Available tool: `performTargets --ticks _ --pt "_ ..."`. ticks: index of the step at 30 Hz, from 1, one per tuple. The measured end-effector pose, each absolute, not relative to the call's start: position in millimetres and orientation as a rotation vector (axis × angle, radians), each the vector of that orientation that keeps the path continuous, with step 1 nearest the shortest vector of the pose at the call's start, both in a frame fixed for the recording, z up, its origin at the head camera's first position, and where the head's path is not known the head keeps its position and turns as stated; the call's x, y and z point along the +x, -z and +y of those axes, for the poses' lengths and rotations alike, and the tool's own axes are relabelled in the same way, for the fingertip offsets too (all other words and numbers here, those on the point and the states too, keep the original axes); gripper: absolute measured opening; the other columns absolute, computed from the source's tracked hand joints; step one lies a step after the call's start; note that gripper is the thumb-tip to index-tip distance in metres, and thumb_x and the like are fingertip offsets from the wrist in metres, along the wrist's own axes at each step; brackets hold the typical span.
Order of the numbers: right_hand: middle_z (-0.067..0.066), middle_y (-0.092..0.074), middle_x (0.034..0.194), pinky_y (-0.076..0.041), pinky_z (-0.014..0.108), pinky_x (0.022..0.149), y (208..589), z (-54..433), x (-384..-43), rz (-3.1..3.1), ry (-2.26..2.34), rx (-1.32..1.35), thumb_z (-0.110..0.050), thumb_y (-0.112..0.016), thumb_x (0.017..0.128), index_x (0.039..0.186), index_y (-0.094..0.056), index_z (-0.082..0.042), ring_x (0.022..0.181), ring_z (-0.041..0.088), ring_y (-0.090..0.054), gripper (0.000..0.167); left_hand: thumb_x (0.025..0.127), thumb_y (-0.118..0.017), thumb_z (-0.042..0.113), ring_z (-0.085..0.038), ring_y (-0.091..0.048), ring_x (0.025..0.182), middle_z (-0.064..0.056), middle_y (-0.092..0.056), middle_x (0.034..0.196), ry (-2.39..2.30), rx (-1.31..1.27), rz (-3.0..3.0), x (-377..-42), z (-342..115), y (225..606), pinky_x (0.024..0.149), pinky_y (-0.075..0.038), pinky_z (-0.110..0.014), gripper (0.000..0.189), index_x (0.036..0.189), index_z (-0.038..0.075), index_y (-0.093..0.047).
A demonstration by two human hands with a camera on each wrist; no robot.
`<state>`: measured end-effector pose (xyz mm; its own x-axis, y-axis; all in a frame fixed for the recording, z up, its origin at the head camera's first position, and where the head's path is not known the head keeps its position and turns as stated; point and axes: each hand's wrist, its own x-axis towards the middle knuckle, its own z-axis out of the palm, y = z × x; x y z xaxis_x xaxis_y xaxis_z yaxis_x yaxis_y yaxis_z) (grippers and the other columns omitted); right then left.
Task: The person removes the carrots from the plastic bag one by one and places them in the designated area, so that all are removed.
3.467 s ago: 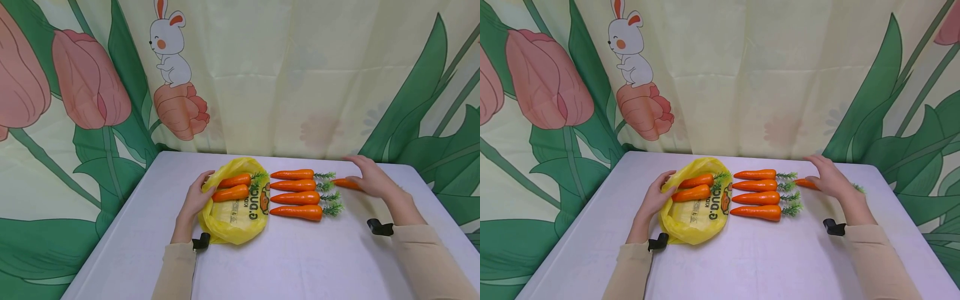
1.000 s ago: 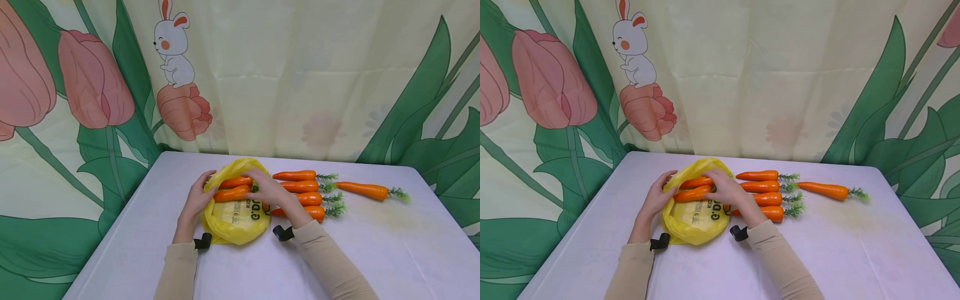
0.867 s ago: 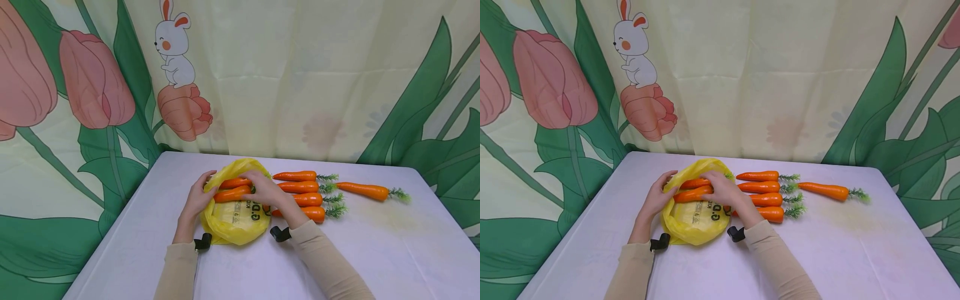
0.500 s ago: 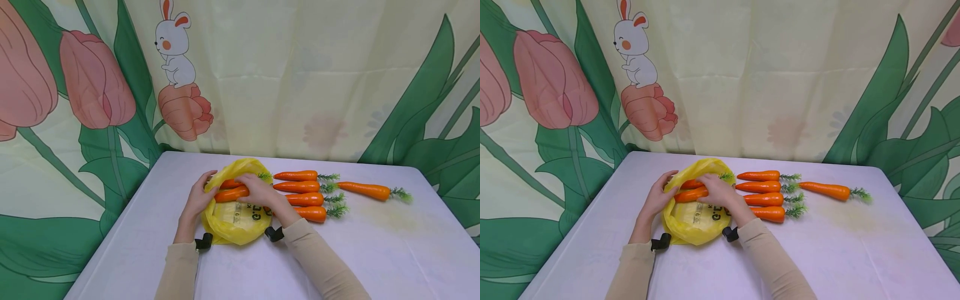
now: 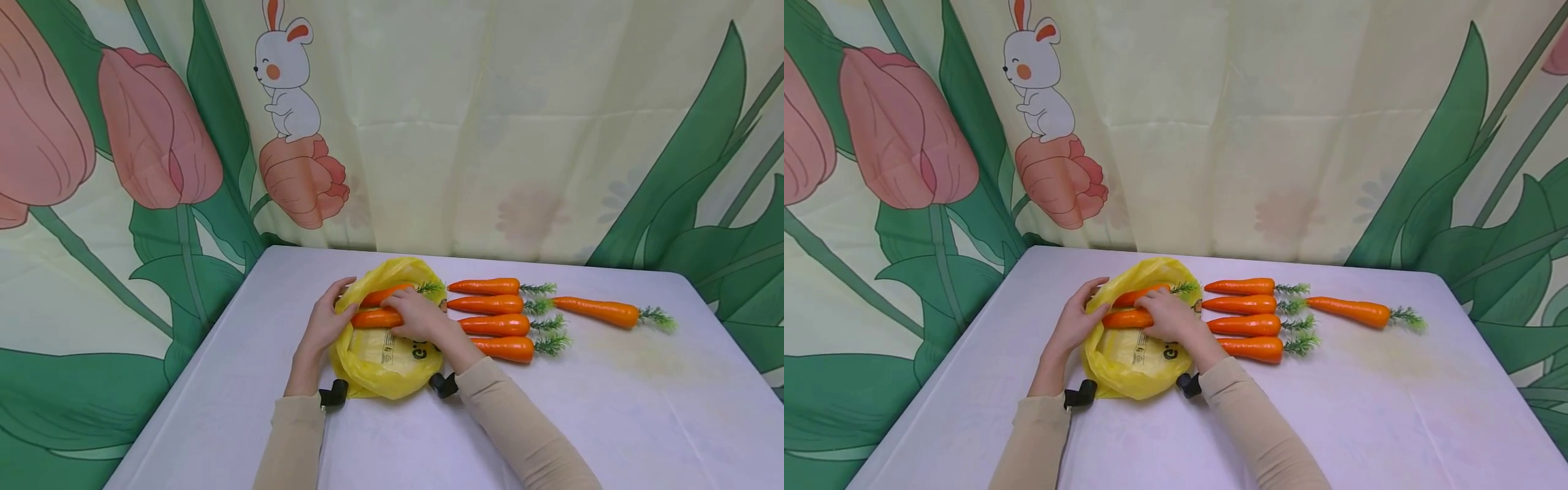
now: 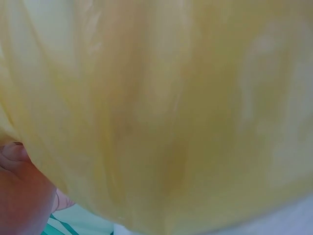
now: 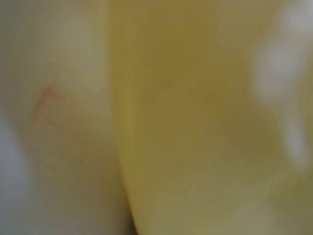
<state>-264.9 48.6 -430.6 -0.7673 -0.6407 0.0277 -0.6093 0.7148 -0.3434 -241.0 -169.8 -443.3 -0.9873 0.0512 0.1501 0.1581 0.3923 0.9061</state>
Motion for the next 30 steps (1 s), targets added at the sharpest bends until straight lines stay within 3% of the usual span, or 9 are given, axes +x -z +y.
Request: performTargets --ticks 10,30 --pt "0.004 -0.064 0.126 -0.044 0.037 0.101 431 49 -263 2.827 0.519 -1.065 -0.016 -0.077 0.091 0.129 -0.065 -0.009 0.119 0.025 -0.050 0.040 0.096 -0.066 0.005 -0.031 -0.057 0.110 -0.013 -0.059 0.125 1.669 -0.180 -2.545 -241 -168 443 0.098 -0.048 -0.046 0.052 0.146 0.013 -0.052" --pt "0.008 -0.058 0.136 -0.041 0.043 0.107 398 95 -251 2.838 0.570 -0.996 -0.012 -0.078 0.090 0.134 -0.062 -0.009 0.127 0.027 -0.047 0.047 0.096 -0.066 0.005 -0.030 -0.058 0.108 -0.012 -0.060 0.124 1.634 -0.206 -2.550 -242 -170 444 0.096 -0.050 -0.045 0.051 0.145 0.015 -0.052"
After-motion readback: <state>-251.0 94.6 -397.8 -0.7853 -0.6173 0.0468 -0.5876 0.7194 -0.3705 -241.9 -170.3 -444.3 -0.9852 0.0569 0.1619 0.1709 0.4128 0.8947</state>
